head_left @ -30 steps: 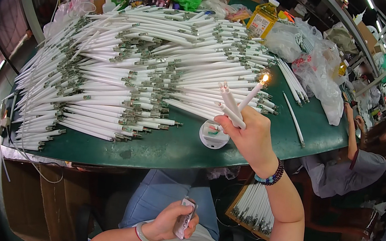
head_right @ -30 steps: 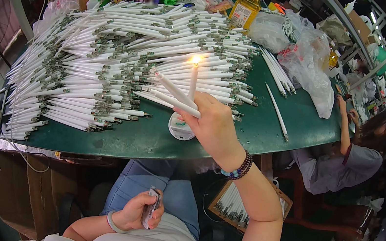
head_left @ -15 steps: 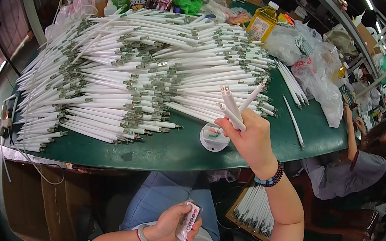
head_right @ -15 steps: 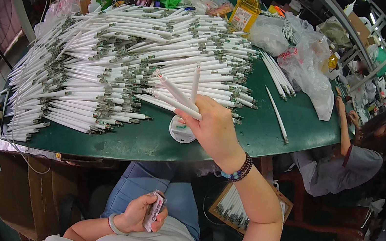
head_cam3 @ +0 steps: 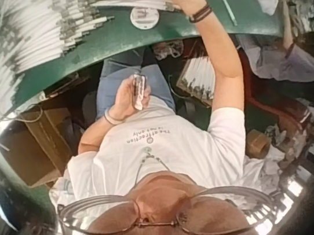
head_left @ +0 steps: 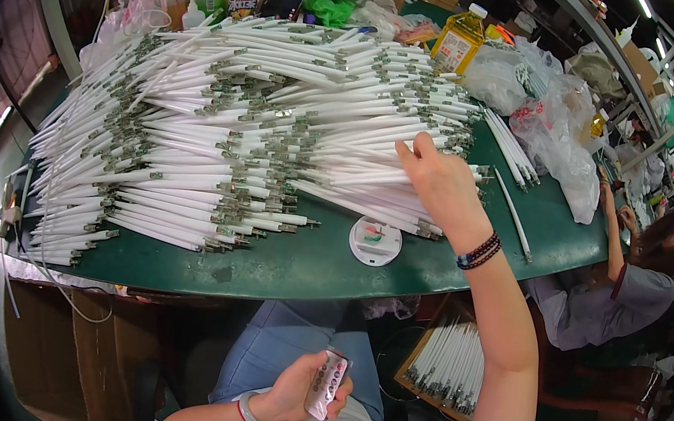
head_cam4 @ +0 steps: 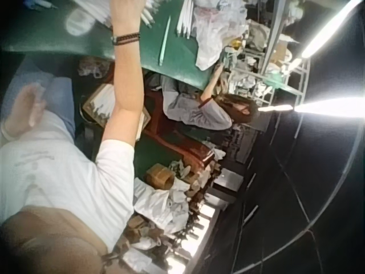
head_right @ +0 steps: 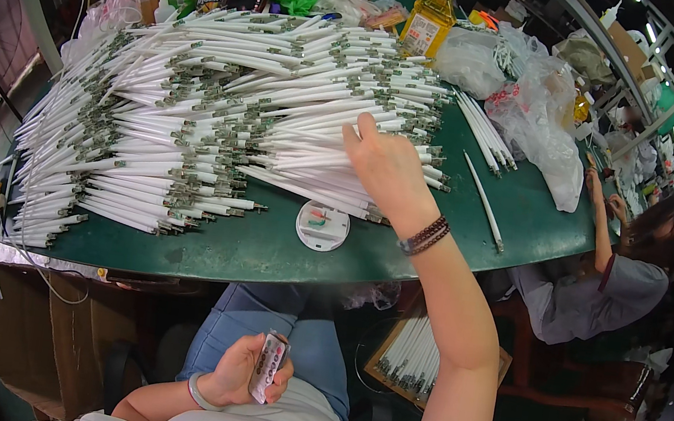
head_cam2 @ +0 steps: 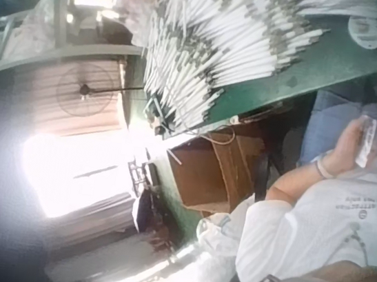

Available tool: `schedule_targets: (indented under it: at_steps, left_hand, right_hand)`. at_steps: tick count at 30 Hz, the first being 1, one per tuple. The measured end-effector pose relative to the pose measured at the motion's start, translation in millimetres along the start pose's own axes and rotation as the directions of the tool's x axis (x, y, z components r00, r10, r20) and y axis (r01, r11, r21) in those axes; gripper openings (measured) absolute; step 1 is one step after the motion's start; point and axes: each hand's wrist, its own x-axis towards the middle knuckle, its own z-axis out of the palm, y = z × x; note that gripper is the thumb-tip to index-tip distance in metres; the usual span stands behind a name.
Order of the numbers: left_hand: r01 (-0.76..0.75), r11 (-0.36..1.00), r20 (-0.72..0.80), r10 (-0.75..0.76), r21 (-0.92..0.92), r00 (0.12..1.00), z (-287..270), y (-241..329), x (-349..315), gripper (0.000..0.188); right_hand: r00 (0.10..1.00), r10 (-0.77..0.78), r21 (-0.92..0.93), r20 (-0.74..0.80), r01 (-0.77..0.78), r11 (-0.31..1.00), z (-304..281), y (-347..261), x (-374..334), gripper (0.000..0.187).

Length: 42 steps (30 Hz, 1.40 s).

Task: The person tests LED candle sticks by picking them up from a box by hand, touching their bases to a testing socket, and pressing a remote control to illuminate the bulbs.

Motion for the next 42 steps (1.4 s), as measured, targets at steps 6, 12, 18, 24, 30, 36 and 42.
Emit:
schedule_targets:
  at_steps: [6, 12, 18, 24, 30, 36, 42]
  left_hand:
    - [-0.003, 1.0, -0.056, 0.002, -0.012, 0.998, 2, 3, 0, 0.03]
    - [0.007, 1.0, -0.055, -0.006, 0.004, 0.998, 2, 1, 1, 0.03]
    - [0.001, 0.999, -0.066, 0.001, 0.039, 0.998, 3, 3, 2, 0.03]
    - [0.006, 1.0, -0.083, -0.005, 0.015, 0.997, 3, 3, 0, 0.03]
    - [0.011, 1.0, -0.076, -0.008, 0.029, 0.997, 4, 5, 1, 0.03]
    - [0.013, 0.999, -0.063, -0.011, 0.034, 0.998, 2, 6, 1, 0.031]
    - [0.025, 1.0, -0.077, -0.025, 0.001, 0.997, 7, 5, -1, 0.026]
  right_hand:
    - [0.994, 0.029, 0.498, -0.103, 0.026, 0.867, -32, 0, -11, 0.015]
    - [0.931, 0.366, 0.925, 0.001, -0.14, 0.354, -51, -13, -32, 0.023]
    - [0.923, 0.335, 0.928, 0.19, -0.28, 0.245, -53, -24, -37, 0.017]
    - [0.965, 0.229, 0.819, 0.131, -0.235, 0.523, -50, -30, -34, 0.012]
    - [0.962, 0.2, 0.856, 0.185, -0.258, 0.449, -54, -31, -29, 0.011]
    - [0.964, 0.057, 0.84, 0.259, -0.254, 0.479, -51, -31, -21, 0.012]
    - [0.958, -0.053, 0.809, 0.283, -0.209, 0.549, -58, -31, -17, 0.015]
